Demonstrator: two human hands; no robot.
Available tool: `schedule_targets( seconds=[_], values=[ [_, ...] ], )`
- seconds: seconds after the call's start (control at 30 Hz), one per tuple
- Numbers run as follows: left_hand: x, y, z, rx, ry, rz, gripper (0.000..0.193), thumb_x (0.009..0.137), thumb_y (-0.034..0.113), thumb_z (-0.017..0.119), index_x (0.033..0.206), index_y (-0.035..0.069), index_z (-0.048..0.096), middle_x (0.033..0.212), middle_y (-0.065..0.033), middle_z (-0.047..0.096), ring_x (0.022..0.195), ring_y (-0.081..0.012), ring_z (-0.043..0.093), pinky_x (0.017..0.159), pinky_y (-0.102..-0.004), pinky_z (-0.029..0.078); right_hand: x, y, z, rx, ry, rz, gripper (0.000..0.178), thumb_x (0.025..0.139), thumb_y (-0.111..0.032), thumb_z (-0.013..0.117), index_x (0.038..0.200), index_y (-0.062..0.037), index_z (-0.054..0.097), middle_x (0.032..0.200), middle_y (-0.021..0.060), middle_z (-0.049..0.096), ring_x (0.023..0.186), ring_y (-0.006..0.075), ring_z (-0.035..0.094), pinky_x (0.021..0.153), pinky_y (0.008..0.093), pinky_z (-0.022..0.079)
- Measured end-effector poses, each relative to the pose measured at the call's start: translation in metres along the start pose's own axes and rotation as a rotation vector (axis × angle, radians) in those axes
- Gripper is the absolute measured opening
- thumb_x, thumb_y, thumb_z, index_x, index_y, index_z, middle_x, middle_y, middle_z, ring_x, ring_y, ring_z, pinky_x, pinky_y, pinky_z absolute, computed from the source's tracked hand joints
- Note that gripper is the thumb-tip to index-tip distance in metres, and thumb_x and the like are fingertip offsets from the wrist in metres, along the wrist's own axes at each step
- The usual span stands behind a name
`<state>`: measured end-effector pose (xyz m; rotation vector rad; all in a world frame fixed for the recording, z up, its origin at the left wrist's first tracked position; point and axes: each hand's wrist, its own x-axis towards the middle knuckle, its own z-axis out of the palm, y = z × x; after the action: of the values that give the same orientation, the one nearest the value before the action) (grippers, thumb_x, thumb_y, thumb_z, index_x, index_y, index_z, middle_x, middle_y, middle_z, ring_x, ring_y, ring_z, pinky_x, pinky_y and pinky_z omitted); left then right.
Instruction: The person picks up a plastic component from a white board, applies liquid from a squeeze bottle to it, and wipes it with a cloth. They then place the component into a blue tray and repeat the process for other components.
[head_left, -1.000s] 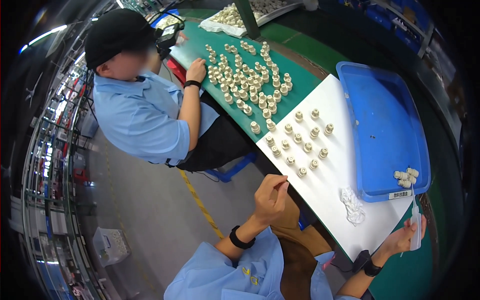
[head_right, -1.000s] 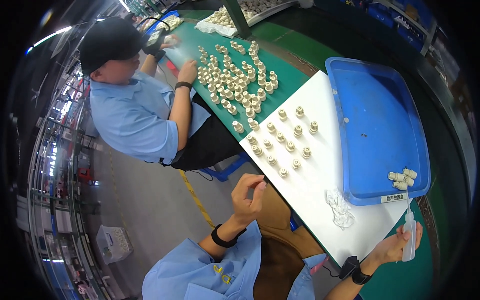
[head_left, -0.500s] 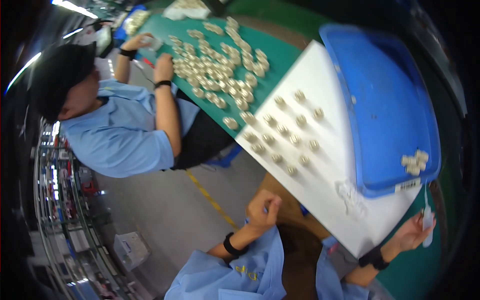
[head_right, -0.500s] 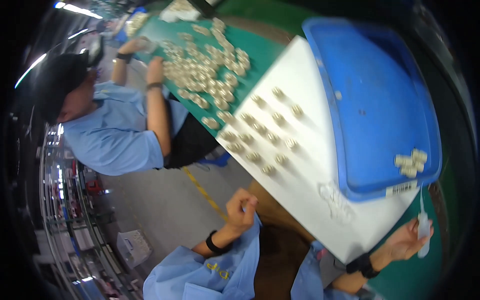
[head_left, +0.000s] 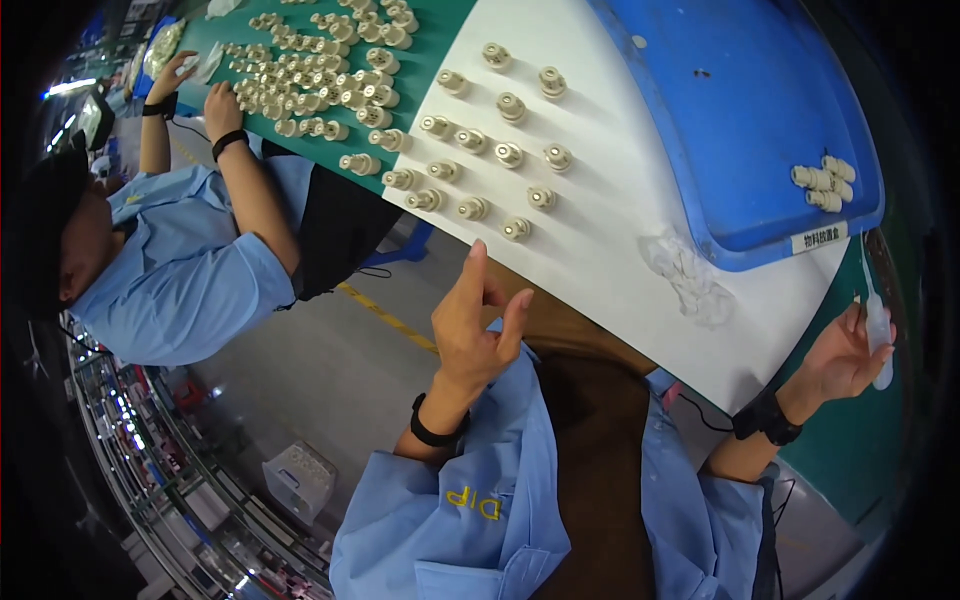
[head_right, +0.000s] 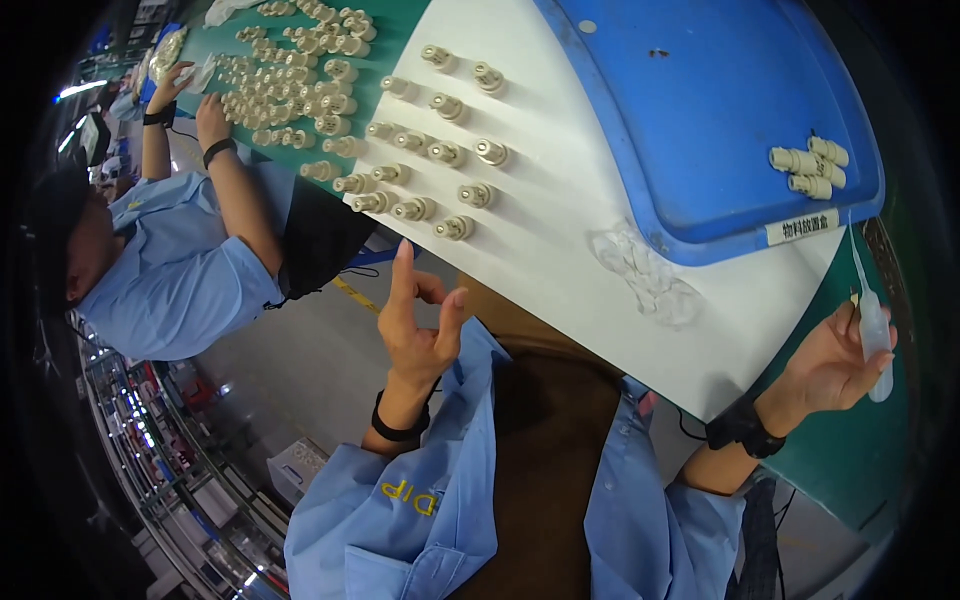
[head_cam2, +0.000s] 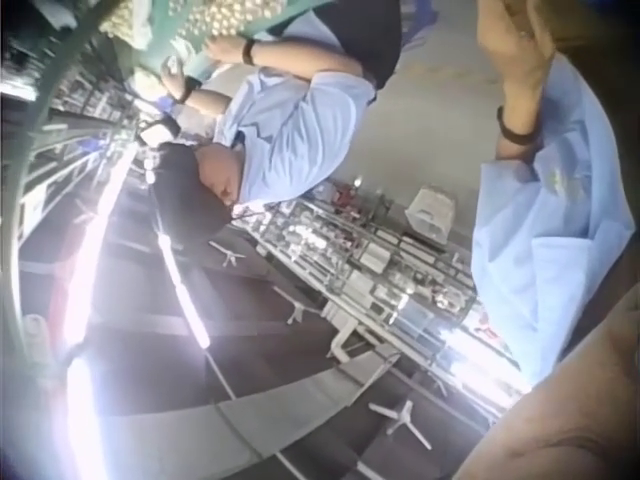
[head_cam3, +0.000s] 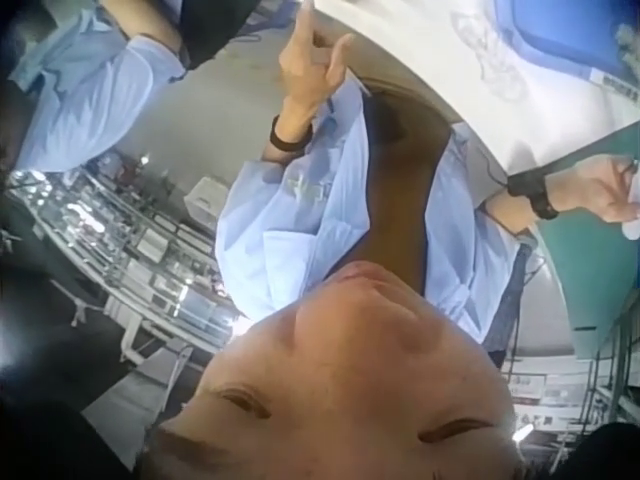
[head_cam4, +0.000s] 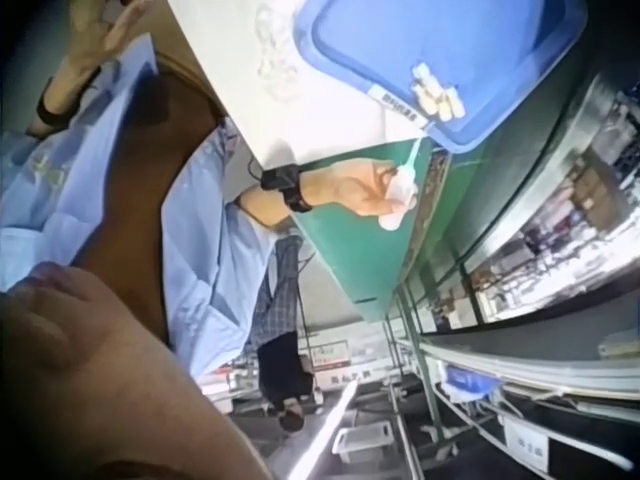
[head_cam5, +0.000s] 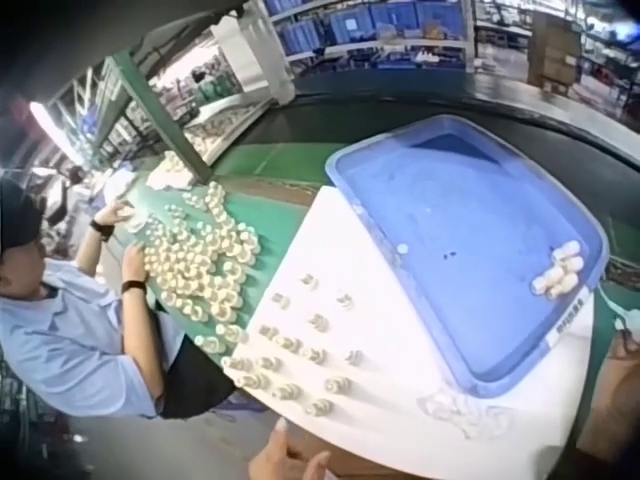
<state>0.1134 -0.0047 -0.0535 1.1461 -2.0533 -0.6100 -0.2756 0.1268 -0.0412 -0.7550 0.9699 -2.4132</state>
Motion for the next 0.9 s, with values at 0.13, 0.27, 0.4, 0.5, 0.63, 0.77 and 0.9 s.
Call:
schedule_targets(
  seconds=[0.13,0.27,0.4,0.5,0.63,0.77,0.9],
  values=[
    [0.005,0.0,0.008,0.066,-0.055,-0.027,0.067,0.075,0.005,0.067,0.131,-0.007,0.033,0.062,-0.0052,0.049,0.054,-0.0128,0.045,0.052,-0.0225,0.04,-0.003,0.004,0.003,-0.059,0.045,-0.021,0.028,0.088,-0.025,0.055,0.102,-0.002,0.062,0.099,0.0094,0.057,0.074,0.014,0.043,0.062,0.0261,0.033],
    [0.008,0.0,0.016,0.154,-0.09,-0.03,0.069,0.074,0.004,0.069,0.132,-0.006,0.032,0.063,-0.0047,0.049,0.054,-0.0129,0.045,0.053,-0.0228,0.041,-0.005,0.003,0.0,-0.054,0.068,-0.018,0.028,0.087,-0.025,0.055,0.102,-0.0025,0.063,0.101,0.0103,0.058,0.074,0.0137,0.045,0.064,0.0259,0.034],
    [0.005,-0.004,0.02,0.148,-0.072,-0.015,0.068,0.075,0.002,0.068,0.133,-0.005,0.033,0.063,-0.0048,0.049,0.055,-0.0126,0.046,0.053,-0.023,0.041,-0.006,0.002,-0.002,-0.043,0.035,0.005,0.028,0.087,-0.026,0.056,0.102,-0.0024,0.063,0.103,0.0103,0.059,0.076,0.014,0.048,0.066,0.0257,0.036],
    [0.005,-0.006,0.021,0.139,-0.074,-0.034,0.067,0.075,0.001,0.067,0.133,-0.004,0.032,0.063,-0.0046,0.048,0.055,-0.0121,0.045,0.054,-0.0226,0.042,-0.007,0.002,-0.002,-0.057,0.05,0.011,0.029,0.086,-0.026,0.057,0.103,-0.0028,0.063,0.102,0.0105,0.059,0.074,0.0135,0.048,0.066,0.0256,0.036],
    [0.002,-0.011,0.024,0.122,-0.051,-0.02,0.066,0.077,0.0,0.066,0.133,-0.004,0.032,0.062,-0.0038,0.047,0.056,-0.0114,0.044,0.055,-0.0219,0.041,-0.008,0.003,0.0,-0.09,0.106,0.009,0.028,0.086,-0.025,0.057,0.103,-0.0031,0.063,0.102,0.0106,0.059,0.072,0.0126,0.044,0.065,0.0246,0.033],
    [0.003,-0.016,0.027,0.126,-0.035,0.023,0.065,0.077,0.0,0.065,0.133,-0.003,0.031,0.061,-0.0026,0.045,0.055,-0.0108,0.042,0.056,-0.0213,0.04,-0.008,0.003,0.0,-0.059,0.09,0.052,0.03,0.085,-0.027,0.059,0.101,-0.0017,0.063,0.101,0.0116,0.059,0.076,0.0138,0.047,0.068,0.0256,0.034],
    [0.006,-0.018,0.027,0.132,-0.047,0.04,0.065,0.077,-0.001,0.065,0.133,-0.002,0.031,0.06,-0.0019,0.044,0.054,-0.0102,0.042,0.055,-0.0211,0.04,-0.009,0.004,0.0,-0.101,0.08,0.065,0.03,0.084,-0.027,0.059,0.101,-0.0018,0.063,0.099,0.0098,0.056,0.073,0.0126,0.043,0.066,0.0248,0.032]
  ],
)
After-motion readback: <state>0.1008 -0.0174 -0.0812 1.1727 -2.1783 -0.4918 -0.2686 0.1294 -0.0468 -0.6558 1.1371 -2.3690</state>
